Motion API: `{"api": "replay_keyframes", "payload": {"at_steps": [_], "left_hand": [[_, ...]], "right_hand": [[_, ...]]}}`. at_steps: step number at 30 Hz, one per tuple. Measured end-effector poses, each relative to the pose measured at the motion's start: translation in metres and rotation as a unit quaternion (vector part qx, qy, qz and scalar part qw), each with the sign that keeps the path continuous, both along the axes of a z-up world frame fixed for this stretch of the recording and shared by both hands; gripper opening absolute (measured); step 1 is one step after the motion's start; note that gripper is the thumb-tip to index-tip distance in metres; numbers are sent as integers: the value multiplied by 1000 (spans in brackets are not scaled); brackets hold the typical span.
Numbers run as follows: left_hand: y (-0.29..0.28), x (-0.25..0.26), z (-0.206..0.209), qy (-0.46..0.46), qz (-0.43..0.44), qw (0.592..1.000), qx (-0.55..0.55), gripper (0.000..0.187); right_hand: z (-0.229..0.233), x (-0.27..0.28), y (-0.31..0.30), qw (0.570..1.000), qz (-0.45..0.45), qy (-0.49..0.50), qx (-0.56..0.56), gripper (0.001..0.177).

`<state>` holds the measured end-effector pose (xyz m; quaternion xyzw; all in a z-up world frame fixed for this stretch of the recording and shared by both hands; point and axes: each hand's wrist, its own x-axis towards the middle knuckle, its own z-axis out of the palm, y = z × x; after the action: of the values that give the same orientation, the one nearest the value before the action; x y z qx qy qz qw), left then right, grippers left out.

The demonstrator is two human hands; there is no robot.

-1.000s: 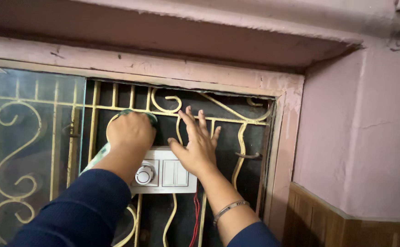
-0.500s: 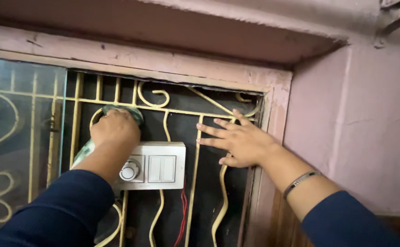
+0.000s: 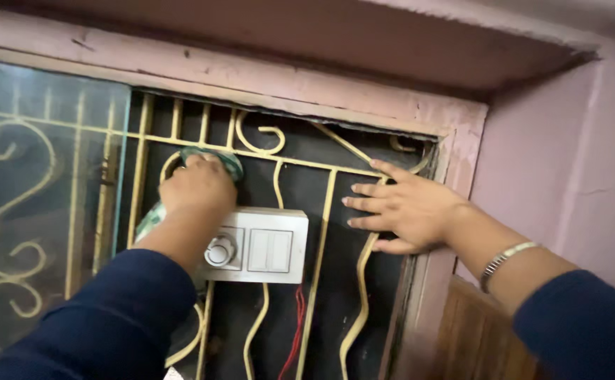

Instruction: The person wipes the surface of a window with a patterned cloth, moving methodically across the glass and around a wall-mounted switchboard. The person uses one hand to hold the cloth and the other to stabilize against the window frame.

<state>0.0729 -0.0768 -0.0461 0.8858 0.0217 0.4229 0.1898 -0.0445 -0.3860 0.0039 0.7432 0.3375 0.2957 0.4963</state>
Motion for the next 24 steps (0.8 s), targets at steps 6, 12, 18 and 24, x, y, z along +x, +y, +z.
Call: {"api": "replay_keyframes", "payload": {"at_steps": [6, 12, 18, 24], "left_hand": [[1, -7, 0, -9, -1, 1000, -7, 42], [1, -14, 2, -1, -5, 1000, -4, 47], [4, -11, 1, -8, -10, 1000, 4, 50], [5, -5, 0, -22, -23, 999, 13, 45]], "right_hand": [[0, 6, -8, 996, 92, -14, 15, 53], [-8, 6, -14, 991, 107, -66, 47, 50], [-12, -1, -11, 965, 143, -150, 160, 57], [-13, -3, -8, 962, 95, -175, 185, 57]]}}
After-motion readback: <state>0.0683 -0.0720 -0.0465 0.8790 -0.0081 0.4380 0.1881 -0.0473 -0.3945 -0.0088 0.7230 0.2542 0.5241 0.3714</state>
